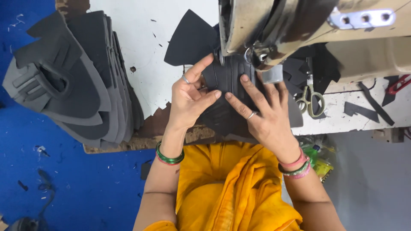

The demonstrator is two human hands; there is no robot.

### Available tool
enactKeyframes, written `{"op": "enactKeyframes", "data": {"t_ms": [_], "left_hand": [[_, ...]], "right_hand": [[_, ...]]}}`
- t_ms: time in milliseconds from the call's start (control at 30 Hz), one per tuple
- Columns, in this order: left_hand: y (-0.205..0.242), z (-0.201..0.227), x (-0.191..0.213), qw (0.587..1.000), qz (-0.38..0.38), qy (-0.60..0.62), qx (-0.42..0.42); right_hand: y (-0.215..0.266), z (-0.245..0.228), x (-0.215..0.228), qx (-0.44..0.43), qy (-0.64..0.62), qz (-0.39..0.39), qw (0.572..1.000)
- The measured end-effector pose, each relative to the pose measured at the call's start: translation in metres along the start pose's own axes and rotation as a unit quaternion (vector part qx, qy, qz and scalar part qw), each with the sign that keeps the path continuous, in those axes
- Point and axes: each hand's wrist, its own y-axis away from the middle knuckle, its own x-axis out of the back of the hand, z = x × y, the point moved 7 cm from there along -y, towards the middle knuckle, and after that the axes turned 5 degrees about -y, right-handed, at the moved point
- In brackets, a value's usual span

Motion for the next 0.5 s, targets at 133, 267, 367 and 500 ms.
{"op": "enactKeyframes", "data": {"t_ms": [133, 267, 367, 500], "left_hand": [[-0.0017, 0.0059, -0.0015, 1.000, 0.005, -0.004, -0.004], [-0.0032, 0.0073, -0.0028, 1.000, -0.001, -0.011, -0.011], [-0.0041, 0.0052, -0.0018, 1.000, 0.011, -0.009, -0.003], [-0.0094, 0.0061, -0.0009, 1.000, 0.018, -0.008, -0.003]], "right_hand": [[-0.0035, 0.0012, 0.0019, 0.004, 0.007, 0.002, 1.000], [-0.0051, 0.0049, 0.0038, -0.003, 0.004, -0.009, 1.000], [-0.0052, 0.0075, 0.0011, -0.009, -0.007, -0.021, 1.000], [-0.0094, 0.0077, 0.0031, -0.009, -0.011, -0.009, 1.000]]}}
